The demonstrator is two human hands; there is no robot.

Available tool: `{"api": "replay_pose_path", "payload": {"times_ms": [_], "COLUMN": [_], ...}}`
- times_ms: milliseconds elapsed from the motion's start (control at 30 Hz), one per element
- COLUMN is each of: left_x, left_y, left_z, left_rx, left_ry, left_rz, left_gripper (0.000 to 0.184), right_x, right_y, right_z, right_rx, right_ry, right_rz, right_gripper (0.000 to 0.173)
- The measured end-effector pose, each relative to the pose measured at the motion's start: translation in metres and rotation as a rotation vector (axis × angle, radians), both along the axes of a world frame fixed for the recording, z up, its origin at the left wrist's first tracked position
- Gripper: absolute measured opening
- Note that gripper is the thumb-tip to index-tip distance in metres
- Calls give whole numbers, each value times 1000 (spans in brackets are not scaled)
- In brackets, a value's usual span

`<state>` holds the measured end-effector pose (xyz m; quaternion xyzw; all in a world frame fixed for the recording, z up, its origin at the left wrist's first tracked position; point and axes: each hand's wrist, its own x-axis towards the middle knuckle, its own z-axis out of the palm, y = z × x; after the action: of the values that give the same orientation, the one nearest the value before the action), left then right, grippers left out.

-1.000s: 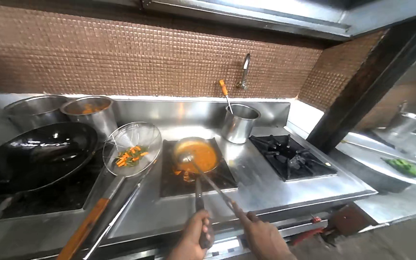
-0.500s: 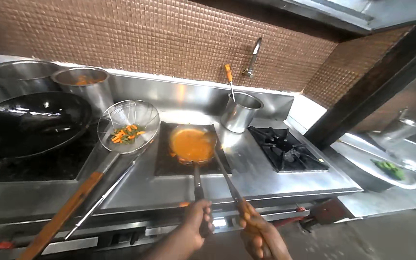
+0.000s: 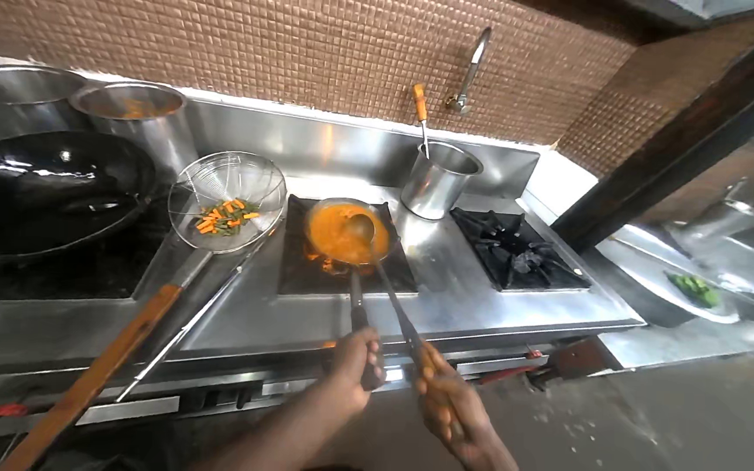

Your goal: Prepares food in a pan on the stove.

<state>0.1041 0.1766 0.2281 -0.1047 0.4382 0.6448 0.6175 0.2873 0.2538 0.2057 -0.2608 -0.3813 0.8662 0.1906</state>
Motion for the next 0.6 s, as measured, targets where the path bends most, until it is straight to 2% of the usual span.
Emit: {"api": "replay_pose_path", "payload": {"times_ms": [67,167,267,333,433,533,600], "left_x": [11,11,-3,-6,5,19,16], "left_y": [-11,-12,2,6,-4,-16,-11], "left_z": [5,3,-11,-13,1,4,-1], "left_rx": [-21,-23,3,12,-10,-38,-28], "left_ry": [31,54,11,-14,-5,19,33], "left_rz": [-21,-30,-6,15,-14,-14,-4], "left_gripper": [17,17,19,22,21,16,16], "right_x": [-20,-29,6,21,3,-27,-29], "right_y": [10,5,-13,-18,-5,16,14], "right_z": [-11,-14,-5,7,15,6,4], "right_rx": [2,382,729,978,1273,1376,1383], "right_ry": [6,-367,-724,-892,-1044,-1194,-1268], "right_rz": [-43,-43,120,277,334,321,298], "right_gripper": [66,77,85,84,77,73,73]}}
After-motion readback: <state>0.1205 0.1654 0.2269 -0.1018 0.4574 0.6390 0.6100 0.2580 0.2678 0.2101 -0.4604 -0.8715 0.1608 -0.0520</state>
